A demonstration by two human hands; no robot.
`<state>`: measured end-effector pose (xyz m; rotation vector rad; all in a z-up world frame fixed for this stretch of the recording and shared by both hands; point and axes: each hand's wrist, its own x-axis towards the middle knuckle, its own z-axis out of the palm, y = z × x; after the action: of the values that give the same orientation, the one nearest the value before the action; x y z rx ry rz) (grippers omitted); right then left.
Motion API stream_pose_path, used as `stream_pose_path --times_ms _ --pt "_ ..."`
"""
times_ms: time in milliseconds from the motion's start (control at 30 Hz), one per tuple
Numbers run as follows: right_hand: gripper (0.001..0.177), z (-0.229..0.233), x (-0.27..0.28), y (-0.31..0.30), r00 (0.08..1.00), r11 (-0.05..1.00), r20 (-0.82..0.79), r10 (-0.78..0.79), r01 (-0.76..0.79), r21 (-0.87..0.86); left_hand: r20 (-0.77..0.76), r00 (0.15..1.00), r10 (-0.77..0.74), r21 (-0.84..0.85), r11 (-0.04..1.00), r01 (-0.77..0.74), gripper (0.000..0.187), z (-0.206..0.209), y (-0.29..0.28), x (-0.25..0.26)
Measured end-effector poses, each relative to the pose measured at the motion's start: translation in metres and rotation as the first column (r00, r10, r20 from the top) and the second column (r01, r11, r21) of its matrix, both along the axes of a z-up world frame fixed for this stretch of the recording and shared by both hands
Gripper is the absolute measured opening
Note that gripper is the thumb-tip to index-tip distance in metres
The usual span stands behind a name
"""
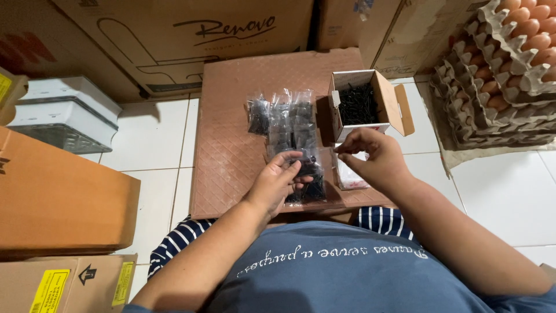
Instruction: The person takes black screws from a cardboard box and places them into small plastic bags.
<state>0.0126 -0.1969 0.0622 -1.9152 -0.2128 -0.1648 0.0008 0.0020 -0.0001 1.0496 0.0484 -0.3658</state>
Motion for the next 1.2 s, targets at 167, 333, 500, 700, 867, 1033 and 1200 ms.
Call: stream_pose_path --times_ms 167,333,500,700,867,1033,1200 --pt "0.018 0.011 0.035 -0.032 0.994 0.990 -0.047 -0.103 0.098 -0.097 -0.029 0.999 0.025 -0.005 1.000 -0.026 0.023 0.002 0.004 0.003" --pt "0.020 -0.040 0.111 -0.073 0.961 0.802 0.045 -0.273 0.253 -0.540 -0.033 0.999 0.021 0.000 1.000 -0.021 0.024 -0.005 0.008 0.011" --pt "0.023 -0.079 0.150 -0.067 0.972 0.722 0.026 -0.233 0.191 -0.665 -0.053 0.998 0.028 -0.008 1.000 -0.029 0.023 -0.011 0.014 0.020" --pt "0.028 -0.068 0.162 -0.043 0.981 0.572 0.004 -0.192 0.115 -0.812 -0.075 0.997 0.029 -0.017 0.999 -0.030 0.022 -0.022 0.018 0.028" --pt "0.029 -0.076 0.177 -0.040 0.978 0.489 -0.008 -0.208 0.097 -0.867 -0.080 0.996 0.026 -0.016 1.000 -0.027 0.021 -0.024 0.020 0.031" --pt "0.024 -0.098 0.192 -0.050 0.966 0.546 -0.072 -0.249 0.078 -0.834 -0.082 0.996 0.025 -0.023 0.999 -0.027 0.022 -0.029 0.020 0.033" --pt "0.028 -0.083 0.186 -0.040 0.964 0.553 -0.084 -0.251 0.072 -0.830 -0.086 0.996 0.017 -0.017 1.000 -0.019 0.023 -0.026 0.018 0.032"
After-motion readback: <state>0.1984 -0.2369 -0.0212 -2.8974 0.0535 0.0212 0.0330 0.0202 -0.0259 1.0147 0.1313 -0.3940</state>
